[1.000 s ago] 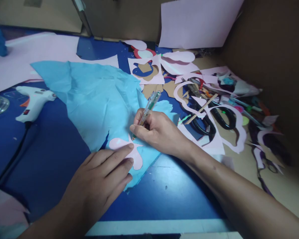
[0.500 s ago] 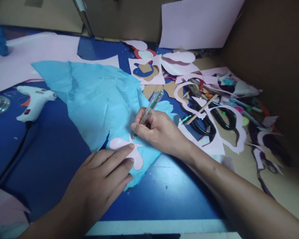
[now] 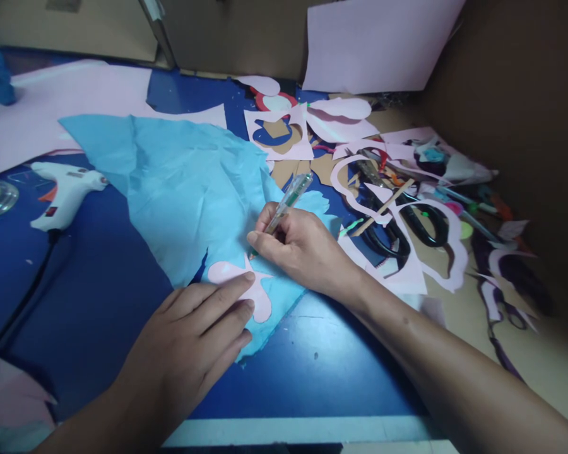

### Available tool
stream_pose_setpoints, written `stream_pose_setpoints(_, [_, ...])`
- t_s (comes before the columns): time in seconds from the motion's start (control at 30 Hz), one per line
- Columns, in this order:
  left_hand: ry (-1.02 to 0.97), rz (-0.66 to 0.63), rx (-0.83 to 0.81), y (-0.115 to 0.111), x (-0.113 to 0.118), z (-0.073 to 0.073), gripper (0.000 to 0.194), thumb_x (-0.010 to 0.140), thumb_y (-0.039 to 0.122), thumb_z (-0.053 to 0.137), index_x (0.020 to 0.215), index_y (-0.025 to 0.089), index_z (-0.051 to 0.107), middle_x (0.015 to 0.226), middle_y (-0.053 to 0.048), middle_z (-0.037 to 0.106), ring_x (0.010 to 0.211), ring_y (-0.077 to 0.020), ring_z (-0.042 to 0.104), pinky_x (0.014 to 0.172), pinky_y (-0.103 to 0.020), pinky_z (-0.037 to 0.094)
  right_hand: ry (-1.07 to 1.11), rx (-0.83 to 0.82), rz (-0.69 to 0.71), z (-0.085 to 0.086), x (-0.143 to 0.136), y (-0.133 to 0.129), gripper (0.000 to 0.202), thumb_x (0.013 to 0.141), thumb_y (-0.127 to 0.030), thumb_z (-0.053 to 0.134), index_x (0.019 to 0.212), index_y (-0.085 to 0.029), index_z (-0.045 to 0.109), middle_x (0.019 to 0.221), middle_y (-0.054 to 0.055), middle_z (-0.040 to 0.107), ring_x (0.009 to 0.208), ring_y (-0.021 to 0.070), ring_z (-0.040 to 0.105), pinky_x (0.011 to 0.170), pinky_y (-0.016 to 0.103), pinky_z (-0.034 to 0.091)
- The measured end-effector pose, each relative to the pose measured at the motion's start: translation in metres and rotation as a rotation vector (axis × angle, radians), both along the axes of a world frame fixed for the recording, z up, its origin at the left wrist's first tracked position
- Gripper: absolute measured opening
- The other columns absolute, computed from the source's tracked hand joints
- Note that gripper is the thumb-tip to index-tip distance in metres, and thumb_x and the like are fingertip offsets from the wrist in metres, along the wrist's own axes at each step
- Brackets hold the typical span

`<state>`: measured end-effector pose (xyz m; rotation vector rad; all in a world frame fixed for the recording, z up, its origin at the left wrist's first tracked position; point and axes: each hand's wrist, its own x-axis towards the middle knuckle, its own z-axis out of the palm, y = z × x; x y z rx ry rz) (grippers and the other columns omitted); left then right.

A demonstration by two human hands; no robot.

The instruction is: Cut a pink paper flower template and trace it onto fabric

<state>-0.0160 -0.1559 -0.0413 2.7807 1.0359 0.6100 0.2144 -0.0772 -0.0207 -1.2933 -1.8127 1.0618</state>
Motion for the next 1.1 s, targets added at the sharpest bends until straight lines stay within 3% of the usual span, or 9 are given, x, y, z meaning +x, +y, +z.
stream_pose_setpoints(1.1, [-0.001,0.000,-0.001,-0.0007,-0.0014,0.0013,0.022,0.111,0.021,0.057,0.114,0.019,0.078,0.151,-0.006,0.074,0.113,-0.0244,0.071,0.085,-0.043,0.051,-0.034,0.030,-0.046,-0.0002,-0.0010,-0.0008,0.022,0.100,-0.029,0.068,0.080,-0.021,0.066,0.071,-0.002,0.061,0.057,0.0110,0.045,0.054,0.029,0.033])
